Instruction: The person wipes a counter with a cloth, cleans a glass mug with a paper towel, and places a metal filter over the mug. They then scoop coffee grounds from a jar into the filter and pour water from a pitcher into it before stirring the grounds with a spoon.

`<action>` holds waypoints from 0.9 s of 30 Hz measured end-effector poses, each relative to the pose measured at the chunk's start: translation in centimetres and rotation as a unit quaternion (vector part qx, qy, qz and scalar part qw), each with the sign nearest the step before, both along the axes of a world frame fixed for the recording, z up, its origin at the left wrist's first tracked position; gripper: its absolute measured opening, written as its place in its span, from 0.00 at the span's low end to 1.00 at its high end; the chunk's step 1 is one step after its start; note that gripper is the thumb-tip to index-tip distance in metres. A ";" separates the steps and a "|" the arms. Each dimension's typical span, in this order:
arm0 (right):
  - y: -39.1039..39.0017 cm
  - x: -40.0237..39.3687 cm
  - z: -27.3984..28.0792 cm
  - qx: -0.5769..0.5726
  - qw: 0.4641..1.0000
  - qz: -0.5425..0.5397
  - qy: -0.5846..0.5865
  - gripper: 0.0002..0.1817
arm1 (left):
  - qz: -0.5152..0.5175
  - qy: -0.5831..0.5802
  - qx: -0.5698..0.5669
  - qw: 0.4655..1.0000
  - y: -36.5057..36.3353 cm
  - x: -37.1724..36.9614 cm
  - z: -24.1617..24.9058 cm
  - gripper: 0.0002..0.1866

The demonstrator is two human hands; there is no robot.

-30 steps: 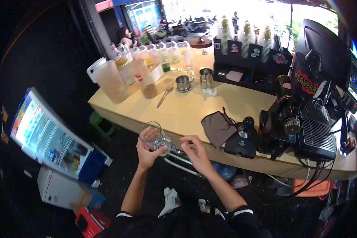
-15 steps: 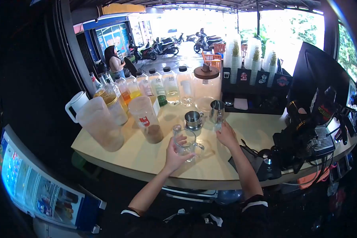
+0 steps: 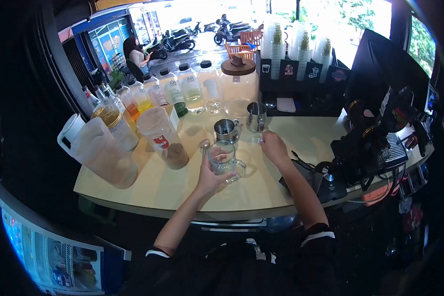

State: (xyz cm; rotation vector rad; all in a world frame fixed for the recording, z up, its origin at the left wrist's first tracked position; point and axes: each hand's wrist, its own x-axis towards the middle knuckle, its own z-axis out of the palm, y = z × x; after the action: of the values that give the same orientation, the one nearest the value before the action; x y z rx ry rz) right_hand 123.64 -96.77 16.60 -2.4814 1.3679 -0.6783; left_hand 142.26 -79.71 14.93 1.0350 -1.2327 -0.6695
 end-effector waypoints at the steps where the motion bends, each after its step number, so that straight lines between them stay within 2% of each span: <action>1: 0.0 -0.2 0.2 0.024 1.000 0.002 -0.001 0.10 | -0.023 0.012 -0.005 1.000 -0.1 0.2 0.1 0.44; 5: 1.1 -1.2 0.5 -0.021 0.996 0.036 -0.075 0.08 | -0.033 -0.019 0.023 0.999 -0.5 0.9 -1.2 0.44; 7: 0.8 -1.9 1.4 0.004 0.997 0.081 0.017 0.06 | -0.026 -0.025 0.032 0.999 0.0 0.8 -0.8 0.45; 8: 0.6 -2.0 1.8 0.005 0.997 0.079 0.018 0.06 | -0.019 -0.030 0.040 0.999 0.1 0.6 -0.5 0.46; 10: 1.8 -1.2 5.2 0.050 0.983 0.118 -0.130 0.07 | -0.021 -0.033 0.043 0.998 0.2 0.5 -0.4 0.47; 11: 3.0 -0.5 7.3 0.050 0.983 0.118 -0.129 0.07 | -0.020 -0.037 0.044 0.998 0.1 0.4 -0.5 0.47; 13: 5.9 1.6 11.4 0.036 0.938 0.204 -0.277 0.09 | -0.019 -0.041 0.051 0.998 0.0 0.6 -0.7 0.48; 15: 8.1 4.0 12.6 0.077 0.896 0.276 -0.339 0.09 | -0.020 -0.045 0.059 0.997 -0.1 0.5 -0.9 0.49; 17: 9.2 6.4 11.3 0.020 0.884 0.403 -0.235 0.11 | -0.015 -0.033 0.078 0.996 0.2 0.5 -0.5 0.46; 18: 9.3 7.3 10.2 0.020 0.884 0.403 -0.235 0.11 | -0.015 -0.033 0.078 0.996 0.4 0.4 -0.2 0.46; 20: 9.1 8.8 8.3 -0.121 0.884 0.430 -0.136 0.10 | -0.007 -0.045 0.109 0.993 0.8 0.4 0.6 0.42; 21: 8.9 8.6 8.8 -0.122 0.884 0.430 -0.136 0.10 | -0.007 -0.045 0.108 0.993 0.7 0.5 0.7 0.42; 23: 8.5 7.7 9.8 -0.072 0.917 0.384 -0.086 0.08 | -0.028 -0.040 0.102 0.994 0.6 0.4 0.8 0.39; 24: 8.3 7.6 10.0 -0.075 0.916 0.384 -0.085 0.08 | -0.028 -0.040 0.099 0.994 0.3 0.4 0.4 0.39; 26: 8.0 7.5 10.3 -0.111 0.949 0.290 -0.057 0.05 | -0.015 -0.055 0.047 0.997 -0.2 0.6 -1.0 0.39; 27: 8.1 7.2 10.7 -0.118 0.948 0.290 -0.057 0.05 | -0.014 -0.058 0.041 0.997 -0.1 0.7 -0.8 0.39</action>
State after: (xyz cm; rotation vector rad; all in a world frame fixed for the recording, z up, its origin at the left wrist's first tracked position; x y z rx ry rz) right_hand 130.86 -88.67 27.34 -2.7676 0.4829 -0.8557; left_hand 142.97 -79.81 14.10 1.1400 -1.3318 -0.6955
